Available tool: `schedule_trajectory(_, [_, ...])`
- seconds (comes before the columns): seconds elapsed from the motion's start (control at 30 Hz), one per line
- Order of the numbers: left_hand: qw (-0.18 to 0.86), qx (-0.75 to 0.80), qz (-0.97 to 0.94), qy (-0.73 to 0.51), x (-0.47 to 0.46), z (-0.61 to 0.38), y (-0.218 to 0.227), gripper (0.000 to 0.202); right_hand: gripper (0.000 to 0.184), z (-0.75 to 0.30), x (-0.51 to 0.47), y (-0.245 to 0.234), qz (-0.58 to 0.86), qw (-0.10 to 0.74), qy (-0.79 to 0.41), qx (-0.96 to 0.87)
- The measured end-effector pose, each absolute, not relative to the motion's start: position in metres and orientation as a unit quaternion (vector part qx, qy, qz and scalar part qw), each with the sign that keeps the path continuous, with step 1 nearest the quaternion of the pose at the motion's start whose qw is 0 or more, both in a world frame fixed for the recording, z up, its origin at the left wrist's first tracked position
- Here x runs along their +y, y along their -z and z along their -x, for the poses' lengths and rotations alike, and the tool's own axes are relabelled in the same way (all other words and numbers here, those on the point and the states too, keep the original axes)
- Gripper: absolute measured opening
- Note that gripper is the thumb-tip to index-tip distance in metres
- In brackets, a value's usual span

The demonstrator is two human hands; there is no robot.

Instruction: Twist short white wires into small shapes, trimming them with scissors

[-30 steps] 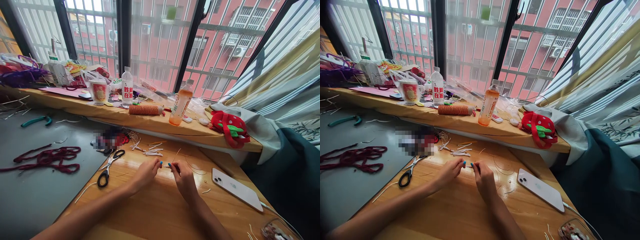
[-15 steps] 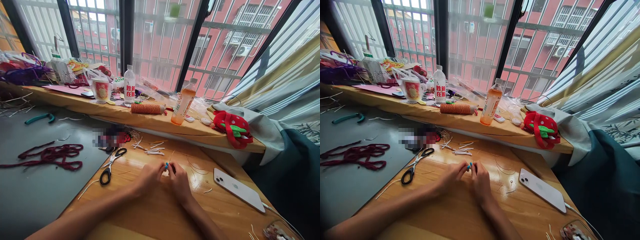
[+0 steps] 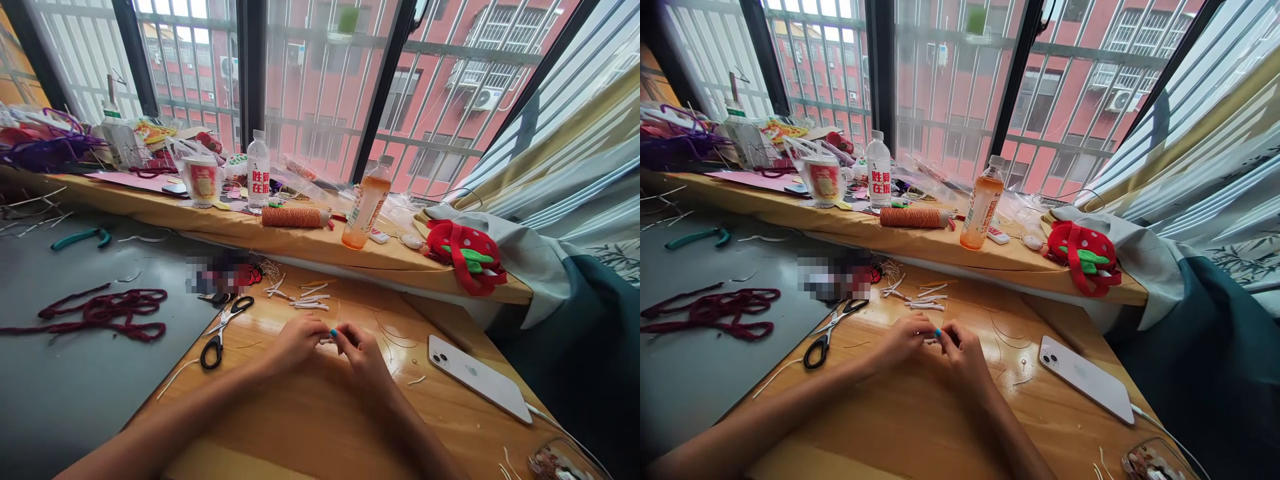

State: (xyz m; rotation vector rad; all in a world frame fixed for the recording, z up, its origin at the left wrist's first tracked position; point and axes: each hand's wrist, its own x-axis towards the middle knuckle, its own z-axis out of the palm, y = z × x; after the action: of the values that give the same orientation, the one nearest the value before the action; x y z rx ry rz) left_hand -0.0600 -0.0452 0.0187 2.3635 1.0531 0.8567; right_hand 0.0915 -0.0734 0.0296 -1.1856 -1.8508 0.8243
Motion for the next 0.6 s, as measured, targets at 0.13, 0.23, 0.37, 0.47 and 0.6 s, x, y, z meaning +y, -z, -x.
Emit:
schedule_trajectory(0.13, [-0.003,0.344,-0.921,-0.184,-0.045,0.067,-0.022,0.016,0.02,-0.095,-0.071,-0.02,0.495,0.286,-0.174,-0.802])
schedule_trajectory(0.23, [-0.06,0.34,-0.926,-0.156,-0.055,0.061,-0.022,0.015,0.021,-0.093,-0.068,-0.011,0.535,0.273,-0.094,-0.794])
schedule_trajectory(0.37, [0.082,0.391,-0.886,-0.236,-0.065,0.051,-0.018,0.021,0.022,-0.086,-0.07,-0.012,0.567,0.346,-0.098,-0.741])
schedule_trajectory(0.47, [0.34,0.438,-0.774,-0.306,-0.062,0.046,-0.017,0.023,0.023,-0.084,-0.072,-0.021,0.577,0.41,-0.161,-0.688])
schedule_trajectory(0.6, [0.58,0.427,-0.621,-0.31,-0.055,0.045,-0.017,0.018,0.025,-0.085,-0.073,-0.029,0.541,0.442,-0.219,-0.681])
